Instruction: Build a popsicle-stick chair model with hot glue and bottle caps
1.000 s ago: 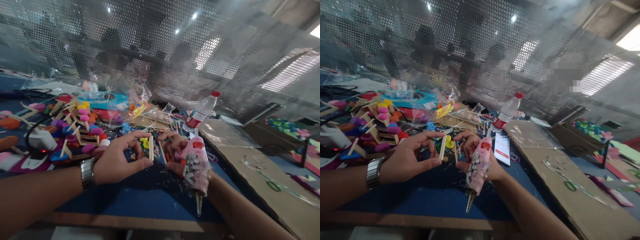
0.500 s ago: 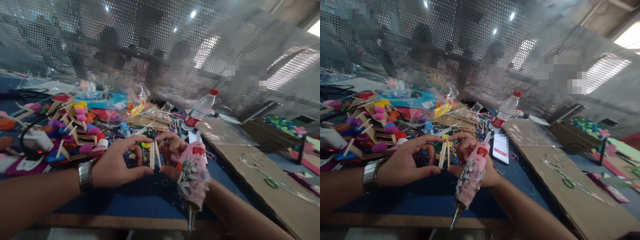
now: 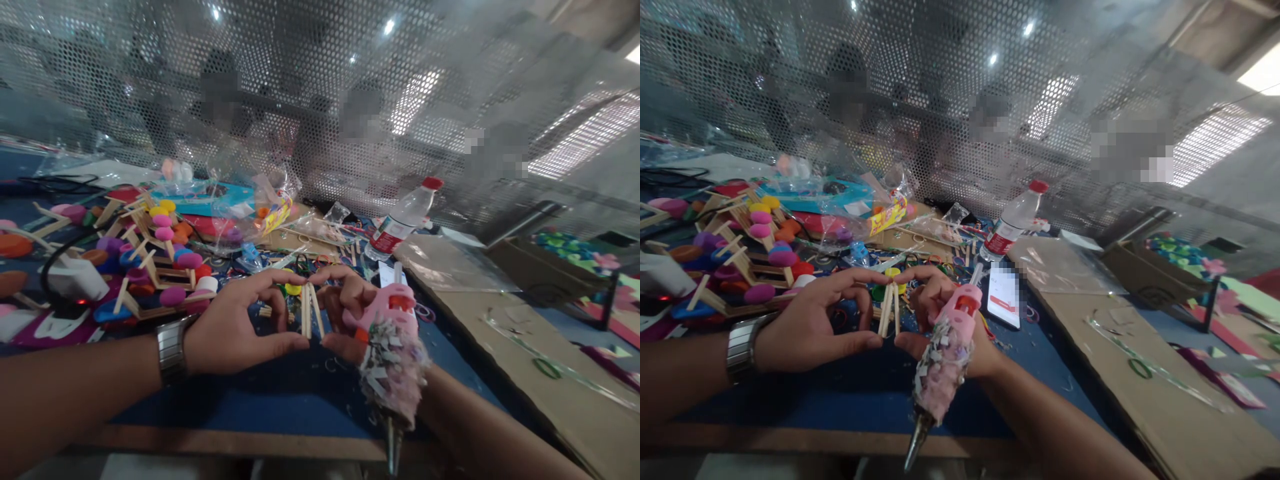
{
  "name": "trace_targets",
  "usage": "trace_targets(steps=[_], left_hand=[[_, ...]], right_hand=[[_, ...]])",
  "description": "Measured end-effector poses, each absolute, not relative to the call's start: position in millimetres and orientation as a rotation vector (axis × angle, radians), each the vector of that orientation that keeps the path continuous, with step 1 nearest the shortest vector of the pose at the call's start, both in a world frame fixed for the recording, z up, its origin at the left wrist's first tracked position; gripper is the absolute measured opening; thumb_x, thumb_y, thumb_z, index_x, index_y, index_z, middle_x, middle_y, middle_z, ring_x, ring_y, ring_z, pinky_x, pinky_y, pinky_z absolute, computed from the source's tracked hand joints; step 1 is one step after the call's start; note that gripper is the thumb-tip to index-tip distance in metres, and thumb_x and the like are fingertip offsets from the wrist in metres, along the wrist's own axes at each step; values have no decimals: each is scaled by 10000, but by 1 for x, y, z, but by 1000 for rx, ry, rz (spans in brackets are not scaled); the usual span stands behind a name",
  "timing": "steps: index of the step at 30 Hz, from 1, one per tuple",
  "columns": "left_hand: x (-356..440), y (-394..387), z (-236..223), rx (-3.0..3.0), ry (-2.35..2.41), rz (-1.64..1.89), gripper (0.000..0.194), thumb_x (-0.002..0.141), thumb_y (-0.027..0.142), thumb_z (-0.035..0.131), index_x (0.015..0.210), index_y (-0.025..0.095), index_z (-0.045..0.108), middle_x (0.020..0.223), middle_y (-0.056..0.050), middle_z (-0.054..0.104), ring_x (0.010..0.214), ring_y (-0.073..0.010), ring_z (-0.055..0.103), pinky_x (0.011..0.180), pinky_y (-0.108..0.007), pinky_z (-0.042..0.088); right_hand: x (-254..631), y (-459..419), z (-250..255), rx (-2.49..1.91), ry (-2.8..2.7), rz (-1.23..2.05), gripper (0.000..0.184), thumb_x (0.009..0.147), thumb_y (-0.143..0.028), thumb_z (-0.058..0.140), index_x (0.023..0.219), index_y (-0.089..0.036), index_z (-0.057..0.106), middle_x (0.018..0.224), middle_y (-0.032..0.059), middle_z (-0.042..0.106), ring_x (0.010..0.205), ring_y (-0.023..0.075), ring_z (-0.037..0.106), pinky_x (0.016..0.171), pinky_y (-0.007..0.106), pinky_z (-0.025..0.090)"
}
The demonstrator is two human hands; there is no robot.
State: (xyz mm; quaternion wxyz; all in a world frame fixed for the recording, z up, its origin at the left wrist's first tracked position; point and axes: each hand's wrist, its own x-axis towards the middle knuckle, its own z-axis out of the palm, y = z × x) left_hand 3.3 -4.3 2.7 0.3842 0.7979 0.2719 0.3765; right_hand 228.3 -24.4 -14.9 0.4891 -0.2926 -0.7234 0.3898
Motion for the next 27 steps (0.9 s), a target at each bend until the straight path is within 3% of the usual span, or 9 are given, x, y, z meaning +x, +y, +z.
trace_targets(steps=[11, 18, 27], left_hand=[[4, -4, 3, 2073, 710, 960, 545, 767, 318, 792, 1239, 168, 565, 657, 52, 652, 653, -152, 659, 771, -304, 496], [3, -5, 1, 2069, 711, 960, 538, 772, 325, 790, 1237, 193, 553, 668, 53, 646, 665, -161, 674, 758, -307, 500], [2, -4, 2, 2025, 696, 959, 548, 766, 328, 801, 1229, 181, 546, 689, 48, 642, 678, -164, 684, 735, -300, 498]], right_hand=[[226, -23, -18, -704, -1719, 986, 445, 715, -236, 835, 716, -239, 390, 1186, 31, 574, 570, 101, 425, 519, 319, 418], [231, -21, -29, -826, -1727, 920, 485, 629, -361, 898, 740, -264, 435, 1213, 52, 570, 688, 183, 537, 661, 445, 514], [233, -22, -25, -786, -1780, 879, 459, 649, -298, 890, 737, -254, 442, 1258, 59, 541, 915, 243, 606, 740, 450, 528]])
